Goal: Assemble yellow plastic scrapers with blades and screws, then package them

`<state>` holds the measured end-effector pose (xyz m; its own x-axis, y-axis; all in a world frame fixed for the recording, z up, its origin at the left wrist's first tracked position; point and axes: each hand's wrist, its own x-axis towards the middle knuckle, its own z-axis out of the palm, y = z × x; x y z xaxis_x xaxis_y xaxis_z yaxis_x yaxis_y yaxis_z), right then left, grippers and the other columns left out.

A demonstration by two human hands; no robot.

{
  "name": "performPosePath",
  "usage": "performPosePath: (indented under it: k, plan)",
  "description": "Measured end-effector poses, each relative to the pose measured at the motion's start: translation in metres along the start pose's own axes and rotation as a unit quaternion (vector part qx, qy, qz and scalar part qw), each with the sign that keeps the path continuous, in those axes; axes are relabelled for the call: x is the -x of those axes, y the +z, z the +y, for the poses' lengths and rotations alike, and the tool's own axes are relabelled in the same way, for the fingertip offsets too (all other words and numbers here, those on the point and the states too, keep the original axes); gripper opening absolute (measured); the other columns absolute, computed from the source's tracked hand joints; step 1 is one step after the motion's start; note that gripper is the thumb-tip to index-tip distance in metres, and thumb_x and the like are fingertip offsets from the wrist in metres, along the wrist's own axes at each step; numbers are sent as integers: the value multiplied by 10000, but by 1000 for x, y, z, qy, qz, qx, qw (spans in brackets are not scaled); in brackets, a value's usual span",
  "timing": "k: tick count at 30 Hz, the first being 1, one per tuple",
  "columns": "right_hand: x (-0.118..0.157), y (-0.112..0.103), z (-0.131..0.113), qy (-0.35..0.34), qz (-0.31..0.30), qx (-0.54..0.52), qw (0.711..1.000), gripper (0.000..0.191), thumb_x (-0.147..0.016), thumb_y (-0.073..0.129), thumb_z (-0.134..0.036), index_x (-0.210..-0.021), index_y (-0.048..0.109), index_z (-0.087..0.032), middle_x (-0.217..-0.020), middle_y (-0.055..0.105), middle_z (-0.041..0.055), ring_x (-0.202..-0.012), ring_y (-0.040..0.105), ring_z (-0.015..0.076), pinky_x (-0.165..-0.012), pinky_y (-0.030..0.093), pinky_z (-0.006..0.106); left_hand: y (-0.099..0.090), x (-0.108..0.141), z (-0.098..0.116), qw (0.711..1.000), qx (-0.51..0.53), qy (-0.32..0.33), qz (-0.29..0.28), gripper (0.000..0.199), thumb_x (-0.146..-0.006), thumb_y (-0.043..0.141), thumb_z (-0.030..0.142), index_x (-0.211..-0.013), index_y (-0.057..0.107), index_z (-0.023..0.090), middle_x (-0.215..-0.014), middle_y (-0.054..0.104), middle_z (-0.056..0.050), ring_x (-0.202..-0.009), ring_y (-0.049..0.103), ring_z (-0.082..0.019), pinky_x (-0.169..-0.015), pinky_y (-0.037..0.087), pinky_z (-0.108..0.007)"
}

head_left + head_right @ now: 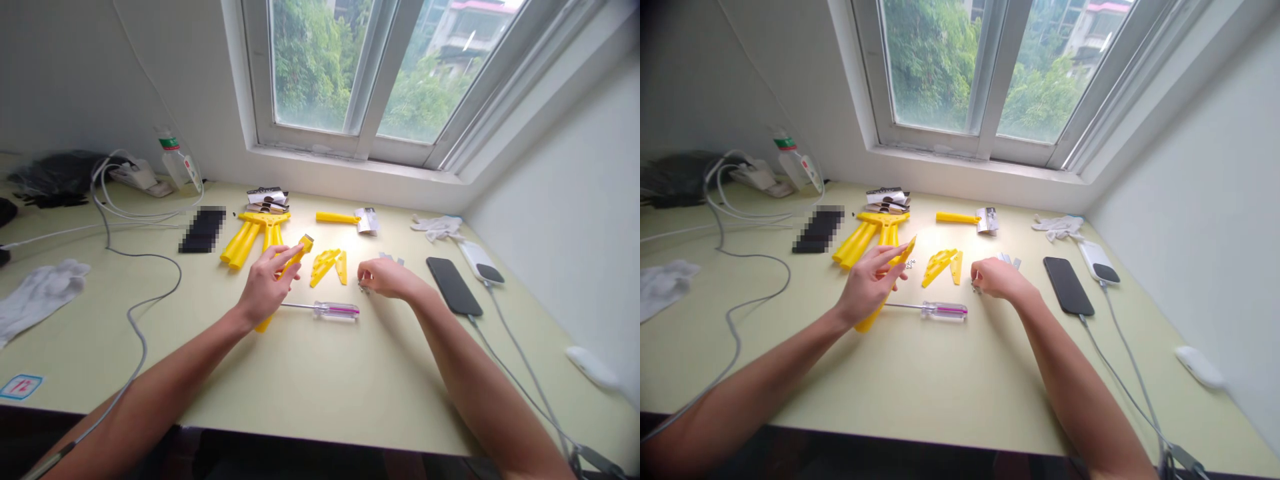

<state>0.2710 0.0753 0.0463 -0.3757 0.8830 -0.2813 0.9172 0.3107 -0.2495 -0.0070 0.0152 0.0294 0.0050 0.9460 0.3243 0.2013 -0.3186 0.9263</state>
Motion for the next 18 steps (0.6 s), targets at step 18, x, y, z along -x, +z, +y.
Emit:
performPosePath:
  k: [18]
  plan:
    - [26, -39, -4, -67, 116, -66, 989, 175, -893, 519, -308, -886, 669, -217, -930, 703, 63, -832, 635, 184, -740, 483, 309, 5, 3, -1, 994, 100, -16, 38, 408, -843, 681, 299, -1247, 657, 246, -1136, 564, -73, -671, 692, -133, -489, 583, -241]
